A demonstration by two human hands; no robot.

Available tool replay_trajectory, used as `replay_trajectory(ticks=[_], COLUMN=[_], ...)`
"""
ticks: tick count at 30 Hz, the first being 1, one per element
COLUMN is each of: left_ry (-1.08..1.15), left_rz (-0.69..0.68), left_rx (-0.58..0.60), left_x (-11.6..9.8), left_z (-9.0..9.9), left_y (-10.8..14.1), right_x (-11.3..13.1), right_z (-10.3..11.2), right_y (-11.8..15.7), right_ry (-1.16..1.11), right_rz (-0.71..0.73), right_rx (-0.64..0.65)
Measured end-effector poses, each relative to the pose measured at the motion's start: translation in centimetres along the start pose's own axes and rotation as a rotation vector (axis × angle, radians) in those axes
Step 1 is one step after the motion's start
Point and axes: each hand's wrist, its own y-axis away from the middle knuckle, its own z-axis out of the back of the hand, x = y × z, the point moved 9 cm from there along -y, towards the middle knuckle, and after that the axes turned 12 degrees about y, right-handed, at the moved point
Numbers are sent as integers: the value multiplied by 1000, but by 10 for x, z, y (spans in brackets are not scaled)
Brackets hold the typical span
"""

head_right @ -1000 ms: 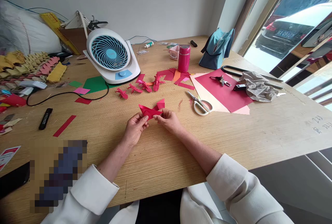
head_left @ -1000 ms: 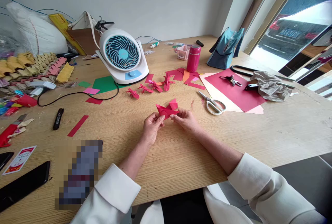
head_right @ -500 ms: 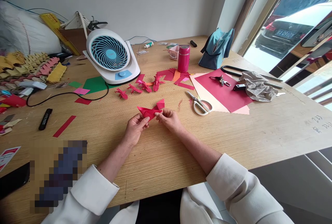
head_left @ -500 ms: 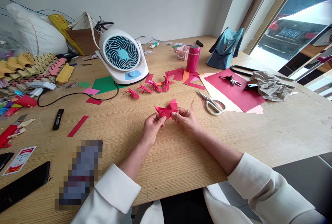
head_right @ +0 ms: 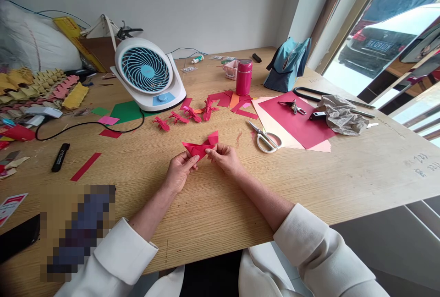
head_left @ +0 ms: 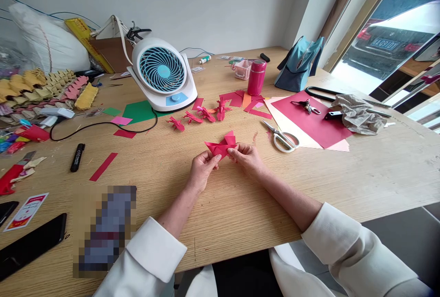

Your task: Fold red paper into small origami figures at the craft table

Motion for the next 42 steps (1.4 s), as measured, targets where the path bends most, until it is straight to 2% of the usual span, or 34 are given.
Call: replay_trajectory(ticks=[14, 22, 33, 38, 42], left_ry=[139, -51, -26, -14, -5], left_rz=[115, 25, 1, -12, -8], left_rx=[-4, 19, -15, -38, -43], left_x=[13, 1, -3, -3, -3], left_z=[-4, -6, -2, -1, -2], left_y=[5, 4, 2, 3, 4], right_x=[-5, -7, -8, -9, -3], right_z=[-14, -12, -12, -14, -21], right_y=[2, 1, 2, 2, 4], right_ry=[44, 113, 224, 175, 165], right_rz=[-31, -9, -5, -19, 11], right_rx=[100, 86, 117, 122, 173])
